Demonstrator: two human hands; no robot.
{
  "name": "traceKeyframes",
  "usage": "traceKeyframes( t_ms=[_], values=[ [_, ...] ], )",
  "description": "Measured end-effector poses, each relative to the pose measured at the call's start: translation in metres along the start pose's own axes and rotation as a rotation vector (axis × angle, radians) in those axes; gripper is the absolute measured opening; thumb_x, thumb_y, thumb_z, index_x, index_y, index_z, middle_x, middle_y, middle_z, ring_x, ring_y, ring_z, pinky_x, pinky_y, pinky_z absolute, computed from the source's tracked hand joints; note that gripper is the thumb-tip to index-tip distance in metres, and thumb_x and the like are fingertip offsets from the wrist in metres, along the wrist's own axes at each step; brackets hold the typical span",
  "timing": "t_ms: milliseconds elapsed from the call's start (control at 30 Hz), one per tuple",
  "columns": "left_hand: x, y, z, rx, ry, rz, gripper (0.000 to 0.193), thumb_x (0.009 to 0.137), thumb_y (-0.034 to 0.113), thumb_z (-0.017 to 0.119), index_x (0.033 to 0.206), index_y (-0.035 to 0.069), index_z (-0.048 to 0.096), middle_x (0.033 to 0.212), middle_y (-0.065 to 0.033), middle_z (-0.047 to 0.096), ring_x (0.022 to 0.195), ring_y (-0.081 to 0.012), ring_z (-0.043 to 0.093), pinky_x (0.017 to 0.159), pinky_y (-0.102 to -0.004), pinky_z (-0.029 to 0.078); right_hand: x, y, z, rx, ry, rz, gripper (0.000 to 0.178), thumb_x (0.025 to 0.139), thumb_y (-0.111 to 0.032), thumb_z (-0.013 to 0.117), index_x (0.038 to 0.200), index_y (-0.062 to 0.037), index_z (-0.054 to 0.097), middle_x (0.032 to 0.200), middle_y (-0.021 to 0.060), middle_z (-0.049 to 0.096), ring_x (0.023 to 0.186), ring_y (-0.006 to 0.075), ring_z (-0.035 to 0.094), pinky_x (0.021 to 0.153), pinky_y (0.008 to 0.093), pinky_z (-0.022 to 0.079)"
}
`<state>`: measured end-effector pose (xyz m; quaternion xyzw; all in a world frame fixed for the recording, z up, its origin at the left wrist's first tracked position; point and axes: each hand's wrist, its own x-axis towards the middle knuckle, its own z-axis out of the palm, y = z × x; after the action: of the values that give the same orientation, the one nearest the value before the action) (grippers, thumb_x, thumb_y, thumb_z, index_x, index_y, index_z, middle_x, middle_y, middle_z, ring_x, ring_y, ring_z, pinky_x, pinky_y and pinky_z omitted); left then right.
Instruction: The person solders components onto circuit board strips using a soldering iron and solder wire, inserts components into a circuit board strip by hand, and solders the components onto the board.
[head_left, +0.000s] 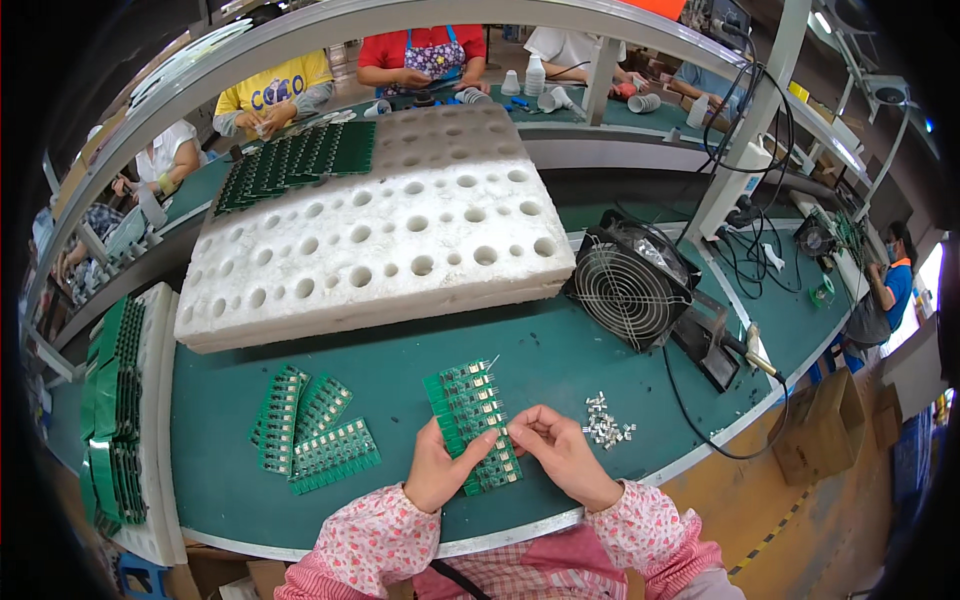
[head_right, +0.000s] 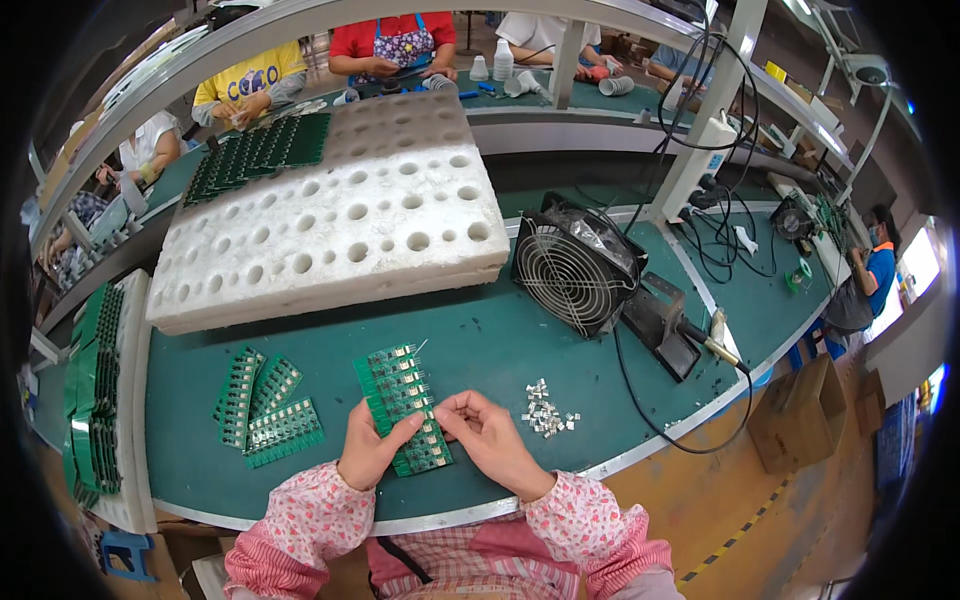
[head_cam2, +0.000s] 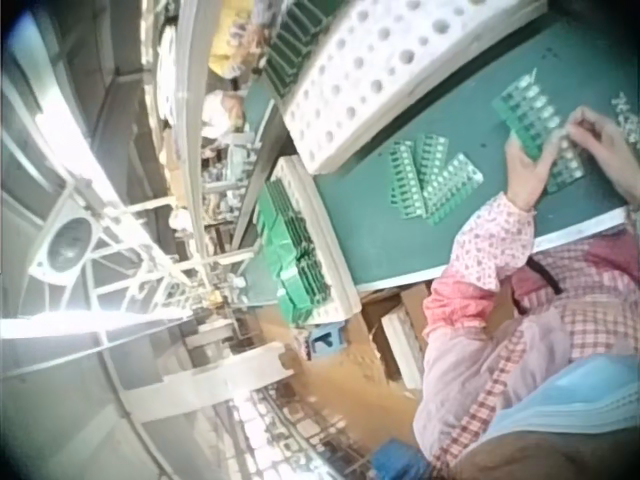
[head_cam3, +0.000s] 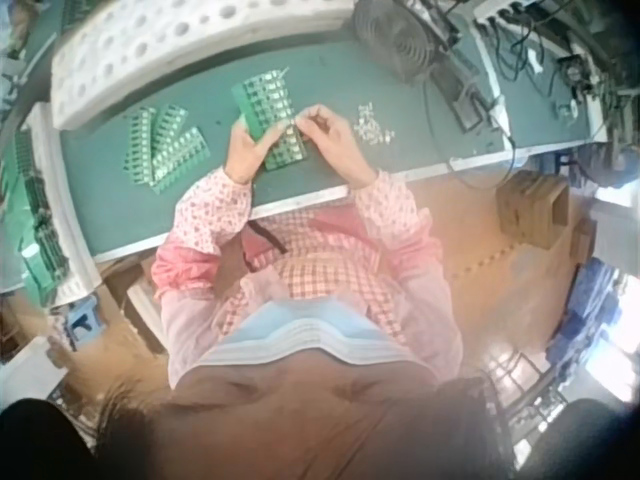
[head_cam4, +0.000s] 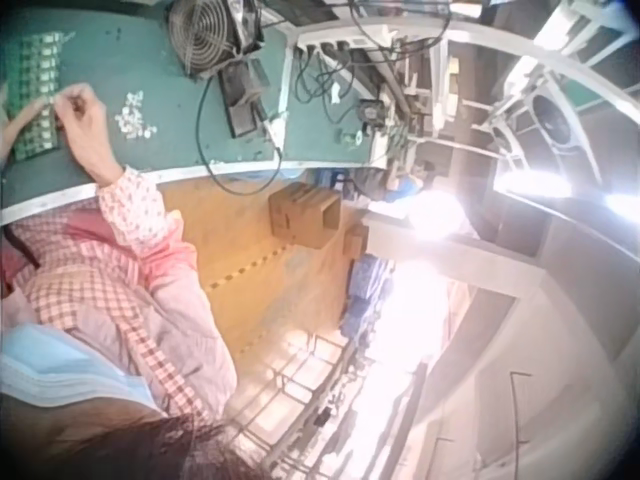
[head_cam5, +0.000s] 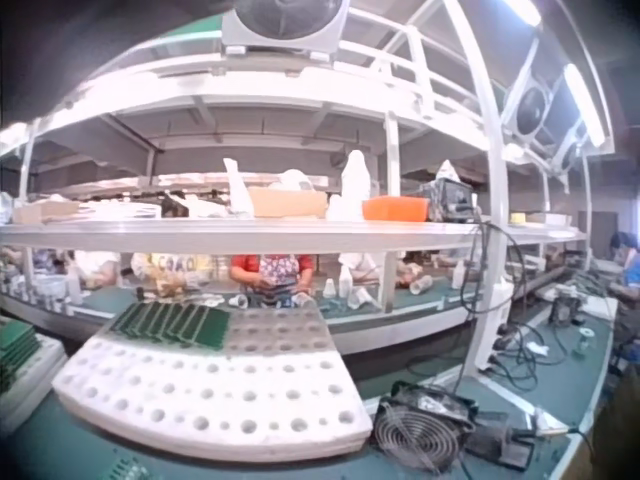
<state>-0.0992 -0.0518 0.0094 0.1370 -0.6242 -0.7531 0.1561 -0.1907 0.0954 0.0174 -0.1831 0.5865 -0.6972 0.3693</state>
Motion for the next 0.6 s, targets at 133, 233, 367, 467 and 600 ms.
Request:
traceKeyframes(
  t_ms=[133,233,367,467,600],
  values=[
    [0.000,0.001,-0.001,0.042,0.016,0.012,0.024,0.083,0.006,0.068,0.103,0.000,0.057,0.094,-0.0046,0.065,0.083,-0.0094,0.061,0.073,-0.0255,0.050,0.003,0.000,0.000,0.003,0.001,0.012,0.018,0.092,-0.016,0.058,0.098,0.0008,0.055,0.090,0.0025,0.059,0.083,0.0085,0.055,0.076,0.0232,0.046],
    [0.001,0.001,0.000,0.104,0.005,0.031,0.024,0.083,0.005,0.067,0.104,0.000,0.057,0.094,-0.0042,0.065,0.083,-0.0093,0.060,0.073,-0.0255,0.050,0.004,0.005,-0.002,-0.017,0.011,-0.027,0.019,0.092,-0.014,0.058,0.100,0.0027,0.055,0.092,0.0046,0.061,0.083,0.0084,0.058,0.075,0.0232,0.049],
    [0.001,0.002,0.001,0.120,0.003,0.051,0.024,0.082,0.004,0.067,0.104,-0.001,0.057,0.095,-0.0043,0.065,0.084,-0.0092,0.060,0.072,-0.0255,0.050,0.003,0.009,-0.003,-0.040,0.019,-0.054,0.019,0.092,-0.014,0.058,0.099,0.0027,0.055,0.092,0.0042,0.061,0.082,0.0082,0.058,0.076,0.0232,0.049],
    [0.000,0.001,0.003,0.117,0.010,0.049,0.025,0.082,0.004,0.067,0.104,-0.001,0.057,0.095,-0.0045,0.065,0.084,-0.0093,0.060,0.072,-0.0254,0.050,0.003,0.010,-0.004,-0.059,0.022,-0.061,0.018,0.091,-0.014,0.059,0.098,0.0027,0.056,0.092,0.0036,0.061,0.082,0.0080,0.058,0.076,0.0231,0.049],
    [0.001,0.002,0.004,0.099,0.024,0.039,0.024,0.082,0.003,0.067,0.104,-0.001,0.057,0.094,-0.0046,0.065,0.083,-0.0096,0.060,0.072,-0.0254,0.050,0.002,0.006,-0.004,-0.016,0.011,-0.034,0.018,0.091,-0.014,0.059,0.098,0.0026,0.056,0.090,0.0029,0.060,0.081,0.0077,0.057,0.075,0.0228,0.049]
  ],
)
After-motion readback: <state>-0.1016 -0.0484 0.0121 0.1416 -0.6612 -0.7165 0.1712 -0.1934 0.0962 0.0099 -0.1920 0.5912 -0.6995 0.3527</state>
